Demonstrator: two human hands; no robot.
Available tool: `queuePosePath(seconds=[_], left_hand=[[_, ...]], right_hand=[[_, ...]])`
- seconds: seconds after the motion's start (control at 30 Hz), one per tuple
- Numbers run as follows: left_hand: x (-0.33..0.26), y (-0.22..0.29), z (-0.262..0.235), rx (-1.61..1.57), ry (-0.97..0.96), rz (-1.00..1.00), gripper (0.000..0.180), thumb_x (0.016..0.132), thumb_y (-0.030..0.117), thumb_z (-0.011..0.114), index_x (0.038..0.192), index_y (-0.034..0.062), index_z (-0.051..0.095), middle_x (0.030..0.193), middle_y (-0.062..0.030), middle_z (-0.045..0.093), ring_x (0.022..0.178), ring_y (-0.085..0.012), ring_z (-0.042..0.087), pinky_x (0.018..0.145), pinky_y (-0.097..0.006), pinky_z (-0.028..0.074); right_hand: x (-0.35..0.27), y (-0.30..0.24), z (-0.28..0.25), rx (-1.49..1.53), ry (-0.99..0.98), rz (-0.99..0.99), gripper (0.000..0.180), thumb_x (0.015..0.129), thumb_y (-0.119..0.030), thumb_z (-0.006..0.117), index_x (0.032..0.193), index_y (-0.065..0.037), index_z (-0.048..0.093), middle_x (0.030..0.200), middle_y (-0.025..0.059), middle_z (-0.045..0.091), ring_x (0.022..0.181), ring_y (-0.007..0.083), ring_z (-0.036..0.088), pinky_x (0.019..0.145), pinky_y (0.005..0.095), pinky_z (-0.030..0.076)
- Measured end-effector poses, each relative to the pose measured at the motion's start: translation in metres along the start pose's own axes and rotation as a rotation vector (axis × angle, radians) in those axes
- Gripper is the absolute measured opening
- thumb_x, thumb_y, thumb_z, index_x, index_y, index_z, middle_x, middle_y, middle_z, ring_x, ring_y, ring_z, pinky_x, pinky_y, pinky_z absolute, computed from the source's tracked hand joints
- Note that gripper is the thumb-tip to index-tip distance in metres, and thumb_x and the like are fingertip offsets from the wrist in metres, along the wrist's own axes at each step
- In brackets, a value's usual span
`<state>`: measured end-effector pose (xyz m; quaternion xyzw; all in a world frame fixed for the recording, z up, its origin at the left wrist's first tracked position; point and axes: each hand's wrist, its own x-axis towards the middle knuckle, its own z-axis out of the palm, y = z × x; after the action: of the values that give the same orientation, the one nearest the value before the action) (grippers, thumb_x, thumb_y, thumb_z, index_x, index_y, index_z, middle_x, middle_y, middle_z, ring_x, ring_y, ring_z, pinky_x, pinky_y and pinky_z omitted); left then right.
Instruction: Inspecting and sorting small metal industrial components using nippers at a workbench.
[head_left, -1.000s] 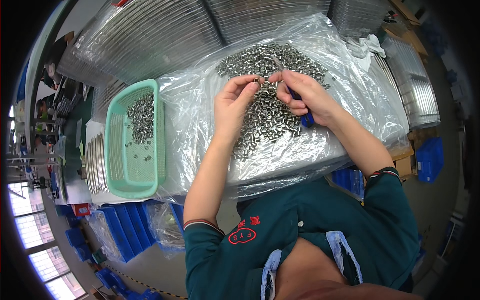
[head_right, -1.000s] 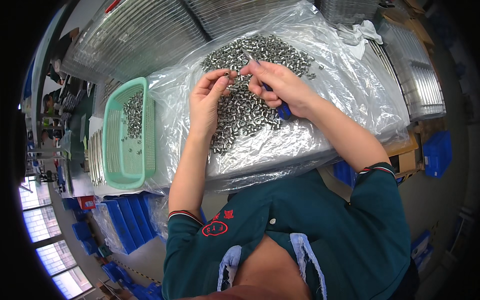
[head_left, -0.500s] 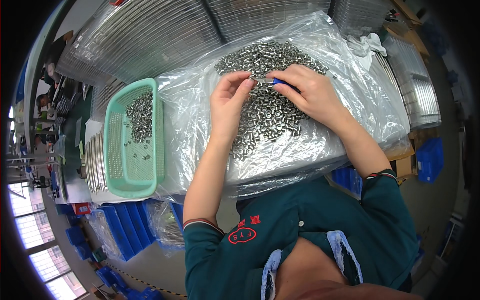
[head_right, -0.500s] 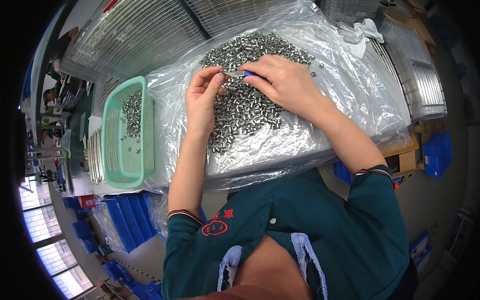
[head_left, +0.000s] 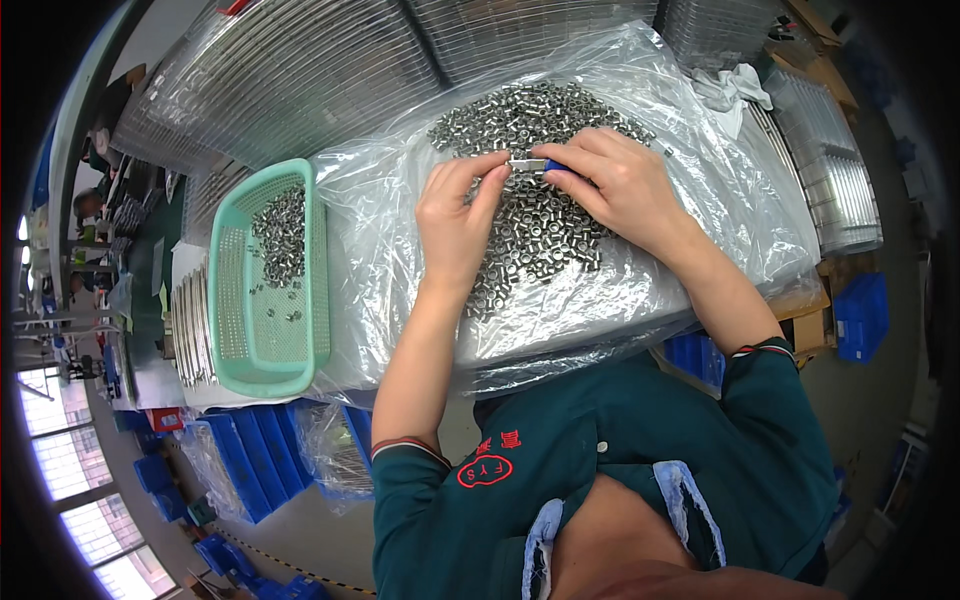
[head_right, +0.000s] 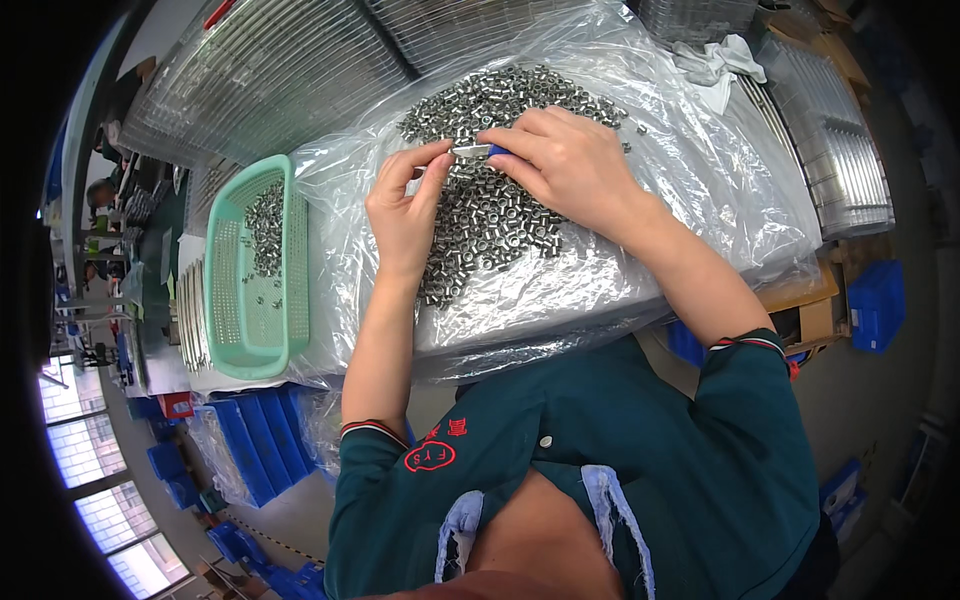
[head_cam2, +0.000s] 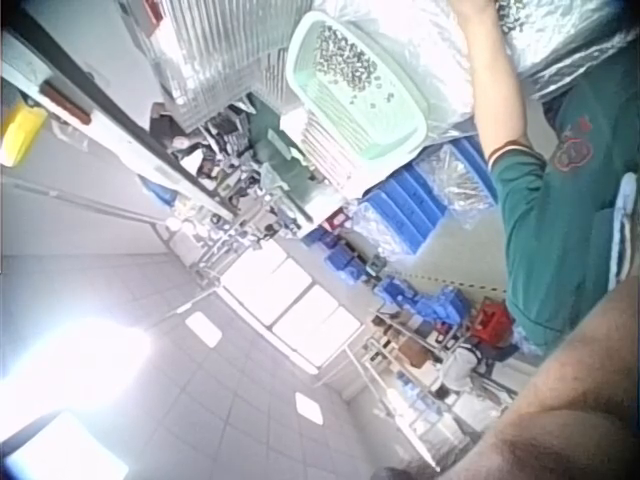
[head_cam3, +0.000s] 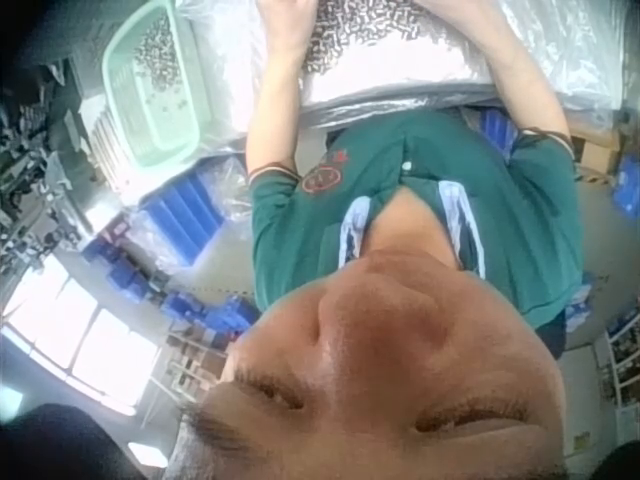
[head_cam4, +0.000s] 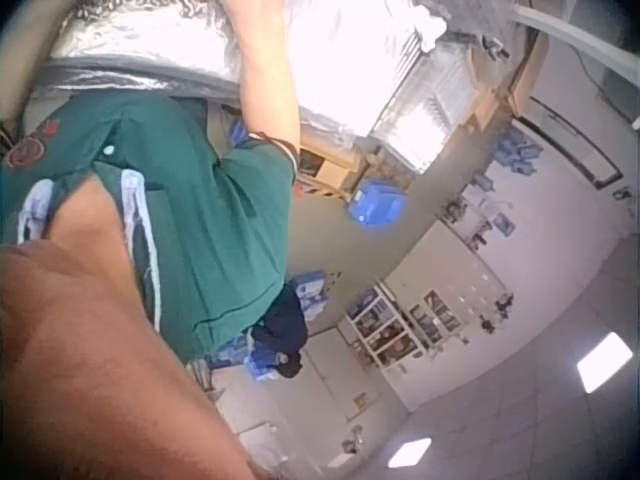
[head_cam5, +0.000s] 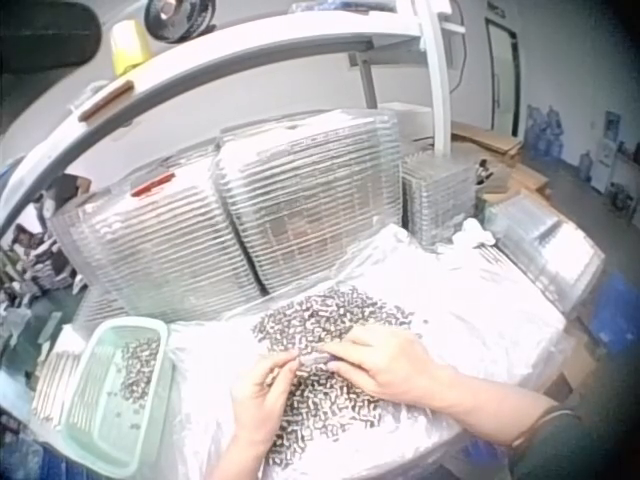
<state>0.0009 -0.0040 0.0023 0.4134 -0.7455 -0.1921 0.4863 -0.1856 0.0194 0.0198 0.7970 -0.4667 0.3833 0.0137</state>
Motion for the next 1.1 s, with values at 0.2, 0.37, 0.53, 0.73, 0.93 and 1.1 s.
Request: queuePosePath(seconds=[0.2, 0.37, 0.53, 0.73, 0.93, 1.1], left_hand=[[-0.002, -0.003, 0.001, -0.272, -0.047, -0.271, 0.015, 0.081, 0.007, 0.061, 0.094, 0.0023, 0.064, 0.084, -0.0055, 0.064, 0.08, -0.0109, 0.058, 0.068, -0.023, 0.044], [0.002, 0.0, -0.001, -0.668, -0.093, -0.522, 0.017, 0.084, 0.011, 0.058, 0.099, 0.0031, 0.062, 0.086, -0.005, 0.063, 0.08, -0.0099, 0.058, 0.065, -0.021, 0.044], [0.003, -0.008, -0.005, -0.928, -0.173, -0.743, 0.02, 0.085, 0.016, 0.056, 0.102, 0.0056, 0.058, 0.088, -0.0042, 0.062, 0.079, -0.0099, 0.058, 0.066, -0.023, 0.046], [0.004, -0.007, -0.006, -1.088, -0.199, -0.761, 0.021, 0.085, 0.015, 0.056, 0.105, 0.0059, 0.055, 0.092, -0.006, 0.061, 0.081, -0.0116, 0.057, 0.067, -0.022, 0.045], [0.003, 0.005, -0.001, -0.716, -0.098, -0.371, 0.033, 0.082, 0.005, 0.058, 0.114, 0.0045, 0.049, 0.097, -0.0067, 0.06, 0.088, -0.0115, 0.056, 0.074, -0.022, 0.044], [0.002, 0.003, 0.0, -0.75, -0.129, -0.349, 0.04, 0.08, 0.004, 0.06, 0.118, 0.0049, 0.046, 0.099, -0.0057, 0.058, 0.09, -0.0116, 0.054, 0.077, -0.024, 0.042]], right_hand=[[0.0, -0.001, 0.001, -0.073, 0.061, -0.045, 0.02, 0.073, -0.022, 0.065, 0.092, -0.014, 0.065, 0.072, -0.0005, 0.055, 0.065, 0.0158, 0.054, 0.056, 0.0283, 0.044], [0.001, 0.0, 0.0, -0.027, 0.057, -0.021, 0.021, 0.073, -0.02, 0.065, 0.093, -0.014, 0.065, 0.073, -0.0002, 0.055, 0.066, 0.0165, 0.054, 0.057, 0.0288, 0.044], [-0.001, 0.002, 0.004, 0.187, 0.056, 0.078, 0.021, 0.078, -0.021, 0.062, 0.096, -0.013, 0.064, 0.075, 0.0023, 0.057, 0.067, 0.0164, 0.055, 0.057, 0.0275, 0.044], [-0.002, -0.005, 0.004, 0.967, -0.088, 0.6, 0.026, 0.086, -0.027, 0.055, 0.103, -0.007, 0.06, 0.071, -0.0001, 0.056, 0.059, 0.0056, 0.05, 0.05, 0.0184, 0.038], [-0.001, -0.004, 0.006, 1.425, -0.294, 0.883, 0.022, 0.088, -0.021, 0.052, 0.101, -0.004, 0.055, 0.065, -0.0041, 0.047, 0.044, -0.0015, 0.033, 0.038, 0.0129, 0.025], [-0.002, -0.006, 0.011, 1.452, -0.344, 0.906, 0.023, 0.087, -0.022, 0.054, 0.099, -0.003, 0.057, 0.064, -0.0053, 0.048, 0.044, -0.0024, 0.034, 0.036, 0.0125, 0.023]])
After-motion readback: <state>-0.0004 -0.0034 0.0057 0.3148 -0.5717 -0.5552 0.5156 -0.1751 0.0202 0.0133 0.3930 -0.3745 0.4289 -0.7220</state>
